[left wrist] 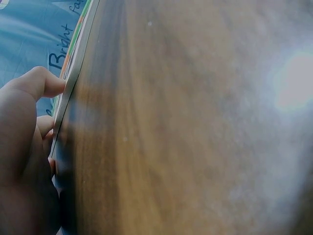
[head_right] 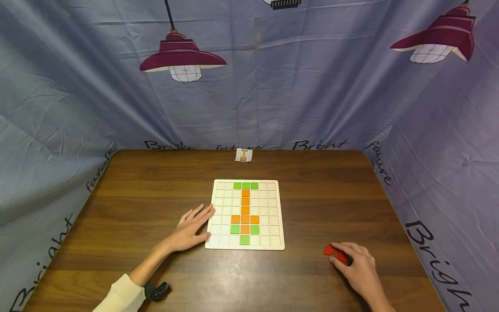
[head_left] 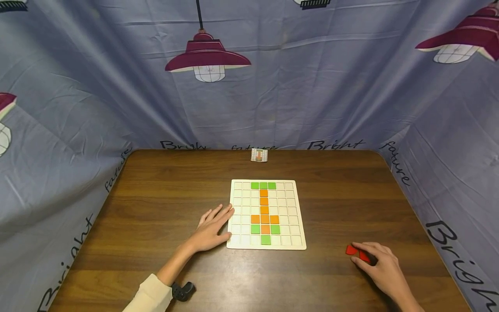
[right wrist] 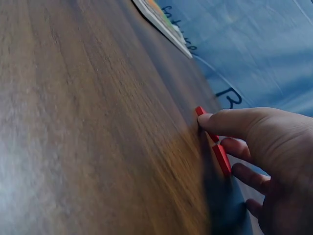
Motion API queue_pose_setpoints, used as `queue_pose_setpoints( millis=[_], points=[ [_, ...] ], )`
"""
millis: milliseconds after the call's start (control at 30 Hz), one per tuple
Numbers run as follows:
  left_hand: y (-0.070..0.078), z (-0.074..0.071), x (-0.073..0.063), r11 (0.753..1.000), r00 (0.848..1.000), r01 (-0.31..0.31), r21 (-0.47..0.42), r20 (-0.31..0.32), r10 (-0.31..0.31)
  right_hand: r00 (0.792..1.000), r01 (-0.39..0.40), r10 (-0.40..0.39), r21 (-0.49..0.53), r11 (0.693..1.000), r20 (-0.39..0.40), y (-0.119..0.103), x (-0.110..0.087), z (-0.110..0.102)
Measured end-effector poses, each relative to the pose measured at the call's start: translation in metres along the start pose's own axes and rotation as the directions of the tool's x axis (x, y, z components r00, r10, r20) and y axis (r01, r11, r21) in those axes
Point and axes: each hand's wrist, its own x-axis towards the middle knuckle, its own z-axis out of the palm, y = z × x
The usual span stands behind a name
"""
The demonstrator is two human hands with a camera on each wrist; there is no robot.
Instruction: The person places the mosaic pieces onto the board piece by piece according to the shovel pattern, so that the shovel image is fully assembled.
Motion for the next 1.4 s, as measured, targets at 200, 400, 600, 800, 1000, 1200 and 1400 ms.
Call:
queue_pose_setpoints(
  millis=[200, 400, 600, 800, 1000, 1200, 1400],
  points=[
    [0.000, 0.000, 0.000, 1.000, 1.000, -0.005, -0.006, -0.005, 0.005, 1.000, 0.016, -0.016, -0.002, 1.000, -0.009, -0.001, 0.003, 0.005],
    [0.001, -0.001, 0.000, 1.000, 1.000, -0.001, -0.007, -0.004, 0.001, 1.000, 0.029, -0.029, -0.004, 1.000, -0.007, -0.003, 0.007, 0.005],
    [0.002, -0.003, 0.000, 1.000, 1.000, -0.004, -0.004, -0.008, 0.003, 0.999, 0.046, -0.046, -0.015, 0.999, -0.004, -0.004, 0.010, 0.006],
    [0.002, -0.003, 0.000, 1.000, 1.000, -0.004, -0.009, -0.005, 0.004, 0.997, 0.076, -0.076, -0.032, 0.997, -0.004, -0.004, 0.013, 0.008],
    [0.002, -0.002, -0.001, 1.000, 1.000, -0.001, -0.009, -0.003, 0.001, 0.987, 0.157, -0.156, 0.016, 0.987, -0.030, -0.013, 0.024, 0.013],
    [0.001, -0.001, -0.001, 1.000, 1.000, -0.004, -0.009, -0.007, 0.004, 0.975, 0.221, -0.221, 0.084, 0.972, -0.010, -0.036, 0.045, 0.018],
    [0.001, -0.002, 0.000, 1.000, 1.000, -0.006, -0.017, -0.009, 0.006, 0.956, 0.287, -0.291, 0.115, 0.951, 0.023, -0.055, 0.064, 0.030]
  ],
)
